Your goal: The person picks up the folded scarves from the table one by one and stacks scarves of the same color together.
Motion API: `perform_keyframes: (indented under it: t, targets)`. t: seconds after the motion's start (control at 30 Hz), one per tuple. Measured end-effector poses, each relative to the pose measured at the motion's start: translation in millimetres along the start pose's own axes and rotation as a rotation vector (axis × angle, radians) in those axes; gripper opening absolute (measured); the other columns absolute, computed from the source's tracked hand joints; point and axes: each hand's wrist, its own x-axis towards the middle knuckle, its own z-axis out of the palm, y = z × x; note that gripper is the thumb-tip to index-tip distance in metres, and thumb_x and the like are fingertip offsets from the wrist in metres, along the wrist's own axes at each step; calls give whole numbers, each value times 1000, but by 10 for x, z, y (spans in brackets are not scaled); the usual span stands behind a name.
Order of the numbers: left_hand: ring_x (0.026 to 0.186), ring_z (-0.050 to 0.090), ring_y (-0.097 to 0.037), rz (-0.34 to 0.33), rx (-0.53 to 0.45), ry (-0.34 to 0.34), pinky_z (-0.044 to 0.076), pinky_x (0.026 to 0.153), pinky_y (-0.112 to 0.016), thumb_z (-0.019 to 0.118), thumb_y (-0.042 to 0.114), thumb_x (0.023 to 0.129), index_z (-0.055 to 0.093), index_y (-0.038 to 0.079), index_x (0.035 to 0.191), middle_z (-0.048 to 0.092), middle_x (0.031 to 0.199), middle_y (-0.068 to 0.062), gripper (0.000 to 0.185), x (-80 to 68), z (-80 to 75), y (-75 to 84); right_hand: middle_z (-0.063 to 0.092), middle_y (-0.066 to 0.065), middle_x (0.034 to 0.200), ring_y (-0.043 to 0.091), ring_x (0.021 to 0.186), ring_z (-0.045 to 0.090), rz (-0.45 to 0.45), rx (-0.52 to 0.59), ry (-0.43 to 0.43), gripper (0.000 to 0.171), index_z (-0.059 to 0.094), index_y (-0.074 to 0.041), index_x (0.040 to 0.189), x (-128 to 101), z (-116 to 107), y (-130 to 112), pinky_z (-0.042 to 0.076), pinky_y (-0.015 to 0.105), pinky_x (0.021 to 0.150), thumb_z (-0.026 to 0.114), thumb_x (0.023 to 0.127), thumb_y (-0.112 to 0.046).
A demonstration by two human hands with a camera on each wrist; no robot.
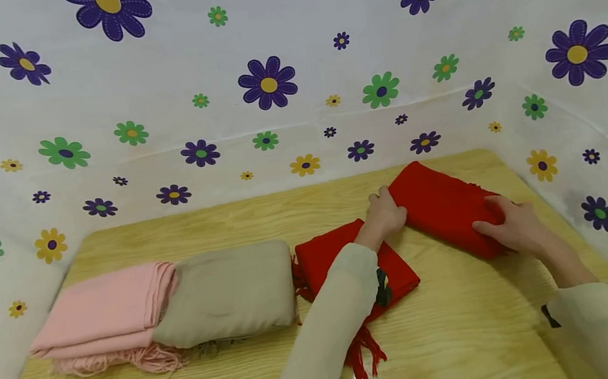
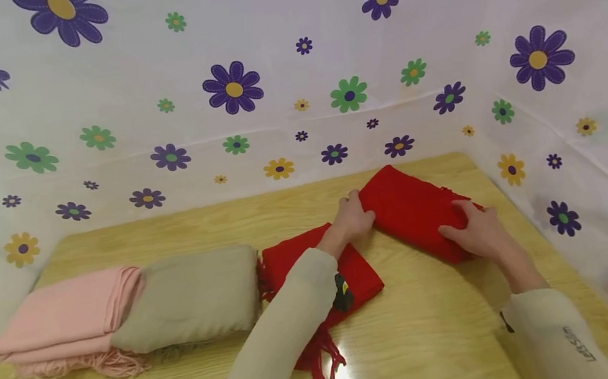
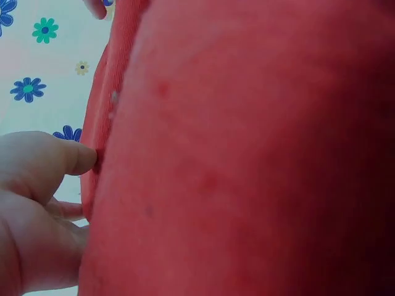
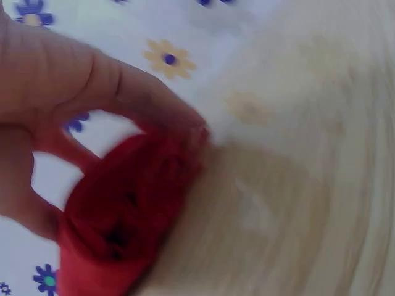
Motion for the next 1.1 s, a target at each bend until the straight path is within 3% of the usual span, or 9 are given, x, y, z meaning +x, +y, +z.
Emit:
perform_keyframes:
  t: [0.07, 0.17, 0.3, 0.43, 0.57, 0.67, 0.83, 0.97, 1.1]
  targets:
    - [112, 51, -27, 23, 32, -14, 47, 95, -34, 48, 20, 102, 22, 11, 157, 29, 155, -15, 61, 19, 20, 7, 39, 45, 133, 38, 85, 58, 31, -14, -62, 81, 17, 7, 152, -61, -16, -18, 55, 48, 72, 52, 100, -44]
    - [101, 53, -25, 39, 109, -34, 48, 84, -31, 46, 21, 103, 22, 10, 157, 30, 154, -15, 60, 3, 2, -10, 41, 44, 133, 24, 60, 57, 46, 11, -148, 79, 11, 5, 154, -44, 27, -52, 55, 37, 55, 48, 102, -41]
    - [92, 57, -24, 47, 262, -65, 49, 80, -30, 46, 23, 104, 25, 4, 155, 35, 148, -17, 58, -93, -23, 22, 34, 46, 140, 37, 80, 59, -20, 31, -78, 64, 20, 9, 152, 107, 66, -2, 52, 46, 75, 42, 102, -26]
    - [87, 56, -21, 33, 405, -112, 50, 78, -29, 48, 29, 103, 31, 1, 149, 44, 138, -16, 57, -216, -3, 134, 36, 46, 139, 50, 109, 47, -61, 18, 5, 53, 33, 10, 144, 267, -13, 101, 39, 60, 95, 45, 100, -19]
    - [75, 52, -19, 3, 461, -153, 45, 66, -27, 51, 32, 101, 41, 3, 141, 55, 123, -12, 50, -289, 15, 206, 38, 44, 135, 49, 107, 44, -64, 48, 15, 48, 39, 9, 137, 417, -95, 162, 38, 58, 94, 52, 97, -15]
    - [84, 52, -23, -24, 404, -123, 45, 69, -29, 53, 33, 100, 41, 7, 137, 55, 118, -12, 46, -266, 33, 215, 38, 42, 133, 46, 105, 41, -59, 79, 2, 47, 40, 8, 133, 491, -145, 197, 38, 52, 90, 56, 94, -11]
    - [105, 51, -30, 24, 159, -55, 49, 86, -37, 62, 27, 95, 34, 16, 142, 42, 131, -16, 55, -149, 43, 109, 31, 41, 138, 49, 113, 38, -35, 145, -68, 64, 28, 6, 143, 528, -198, 224, 35, 54, 95, 60, 90, -9]
    - [111, 50, -30, 73, -1, -110, 48, 92, -40, 71, 21, 88, 34, 23, 146, 38, 138, -17, 69, -65, 27, 8, 19, 41, 146, 51, 119, 33, -18, 188, -150, 85, 10, 2, 154, 547, -231, 225, 33, 56, 99, 63, 88, -10]
    - [119, 45, -30, 131, -110, -203, 45, 98, -40, 75, 16, 85, 33, 21, 149, 41, 141, -16, 76, -19, 5, -37, 15, 38, 148, 50, 121, 30, -29, 232, -215, 88, 7, 0, 156, 579, -238, 242, 35, 52, 98, 63, 88, -10]
